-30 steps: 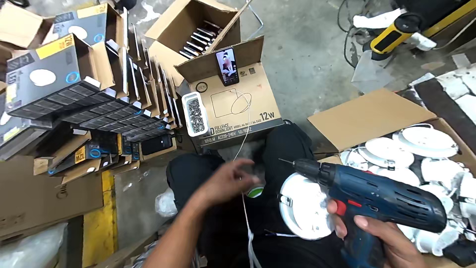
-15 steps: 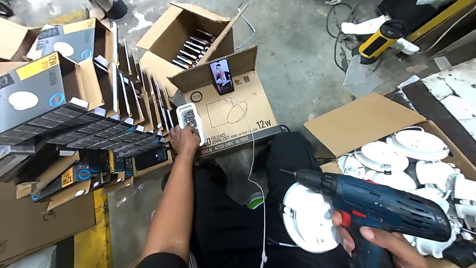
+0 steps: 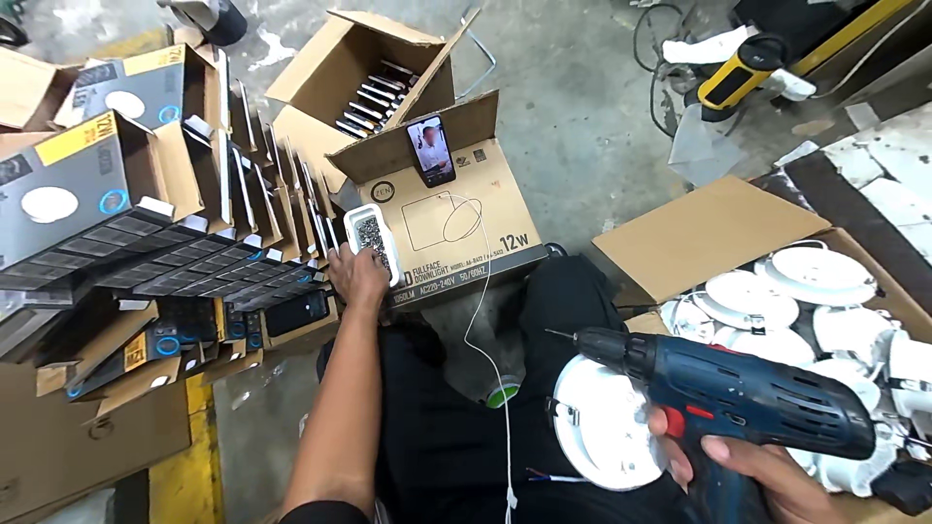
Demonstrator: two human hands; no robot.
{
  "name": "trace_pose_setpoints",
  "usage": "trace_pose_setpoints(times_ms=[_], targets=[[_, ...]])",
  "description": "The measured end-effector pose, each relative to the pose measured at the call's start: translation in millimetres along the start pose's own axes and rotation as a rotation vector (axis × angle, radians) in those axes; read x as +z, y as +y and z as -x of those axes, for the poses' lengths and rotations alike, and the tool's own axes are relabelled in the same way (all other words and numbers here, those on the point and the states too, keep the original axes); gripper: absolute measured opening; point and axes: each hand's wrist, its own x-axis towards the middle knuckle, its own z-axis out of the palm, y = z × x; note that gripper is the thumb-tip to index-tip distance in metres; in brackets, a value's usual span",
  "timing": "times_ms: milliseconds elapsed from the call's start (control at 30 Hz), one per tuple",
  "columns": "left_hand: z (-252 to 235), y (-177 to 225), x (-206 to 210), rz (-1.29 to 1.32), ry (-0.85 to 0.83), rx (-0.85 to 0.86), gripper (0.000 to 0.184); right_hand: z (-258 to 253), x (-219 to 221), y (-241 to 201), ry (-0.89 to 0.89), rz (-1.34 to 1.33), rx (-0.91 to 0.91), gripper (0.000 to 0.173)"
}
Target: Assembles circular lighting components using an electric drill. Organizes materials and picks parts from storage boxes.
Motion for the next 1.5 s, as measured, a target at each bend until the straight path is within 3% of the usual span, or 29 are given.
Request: trace_pose_setpoints(times_ms=[133,200,267,367,467,567,733,967,1500], targets=[[19,-3,-12,0.270,0.244,0.216,0.024,2,0,0,0.001,0.016,-0.007,0.033],[41,7,-17,0.555,0.250,0.320,0.020,2,-2,2,-0.008,0.012,-0.020,0.033],[74,25,-13,0.922,0.106,0.320,0.012,3,-2,3,-0.012,0.000,-0.022,0.034],[118,49,2,1.488,-0.330,0.226,0.011,2,-2,2,-0.011,0.012,-0.018,0.034],[146,66,11,1.802,-0.758,0.092,0.015,2,0,1,-0.021,0.022,-0.007,0.034],[163,77,18,1.780,-0.929,0.080,0.015,2,0,1,-0.028,0.024,-0.001,0.033],[173,81,26,1.618,-1.023,0.172,0.016,4,1,4,-0.022,0.009,-0.005,0.033],[199,101,26,1.726,-0.962,0.043,0.018,6,1,5,-0.028,0.007,-0.020,0.032],[222,111,24,1.696,-0.832,0.107,0.016,7,0,4,-0.011,0.028,-0.021,0.032]])
